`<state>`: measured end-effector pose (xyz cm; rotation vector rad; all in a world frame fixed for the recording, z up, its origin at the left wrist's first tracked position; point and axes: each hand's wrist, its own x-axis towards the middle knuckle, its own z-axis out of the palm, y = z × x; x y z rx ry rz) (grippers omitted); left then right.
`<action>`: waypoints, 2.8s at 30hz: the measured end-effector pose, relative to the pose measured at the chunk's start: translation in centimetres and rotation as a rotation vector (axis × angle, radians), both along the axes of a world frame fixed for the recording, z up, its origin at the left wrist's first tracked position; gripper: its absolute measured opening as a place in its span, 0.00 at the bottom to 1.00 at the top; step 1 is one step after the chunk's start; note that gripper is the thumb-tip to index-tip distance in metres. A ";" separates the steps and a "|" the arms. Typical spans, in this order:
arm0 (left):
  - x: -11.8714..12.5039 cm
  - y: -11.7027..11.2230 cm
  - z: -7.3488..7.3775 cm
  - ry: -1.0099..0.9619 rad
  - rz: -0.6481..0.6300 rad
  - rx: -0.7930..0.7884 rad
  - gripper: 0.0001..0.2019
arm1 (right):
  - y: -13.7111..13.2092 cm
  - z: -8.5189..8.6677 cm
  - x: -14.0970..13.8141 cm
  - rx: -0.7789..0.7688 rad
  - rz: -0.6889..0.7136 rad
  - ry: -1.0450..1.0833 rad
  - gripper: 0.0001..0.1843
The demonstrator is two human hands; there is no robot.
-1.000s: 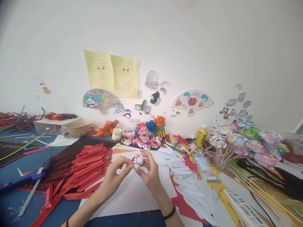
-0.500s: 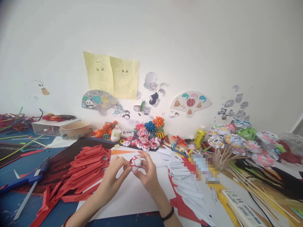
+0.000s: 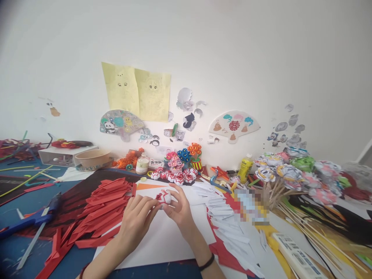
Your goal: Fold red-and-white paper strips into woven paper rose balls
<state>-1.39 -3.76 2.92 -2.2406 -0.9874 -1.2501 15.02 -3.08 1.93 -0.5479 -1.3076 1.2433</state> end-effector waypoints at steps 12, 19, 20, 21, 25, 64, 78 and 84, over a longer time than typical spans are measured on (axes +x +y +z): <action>0.1 -0.2 -0.1 0.013 -0.045 -0.078 0.05 | -0.2 0.5 0.1 -0.096 0.016 0.114 0.24; -0.1 -0.6 0.7 -0.146 -0.173 -0.267 0.06 | -0.3 0.7 0.3 -0.130 0.046 0.121 0.27; -0.2 -0.6 0.9 -0.172 -0.168 -0.281 0.06 | -0.3 0.8 0.4 -0.134 0.055 0.113 0.28; -0.3 -0.5 1.0 -0.187 -0.160 -0.287 0.06 | -0.3 0.8 0.4 -0.136 0.066 0.107 0.28; -0.5 -0.2 1.1 -0.149 -0.132 -0.277 0.05 | -0.2 0.7 0.4 -0.139 0.095 0.102 0.30; -1.0 0.5 0.6 -0.154 -0.110 -0.442 0.07 | -0.3 1.1 0.5 -0.155 0.084 0.057 0.29; -1.2 0.7 0.5 -0.075 -0.141 -0.441 0.08 | -0.2 0.9 0.7 -0.164 0.092 0.064 0.29; -1.1 0.6 0.5 -0.031 -0.161 -0.416 0.09 | -0.1 0.7 0.7 -0.167 0.106 0.059 0.30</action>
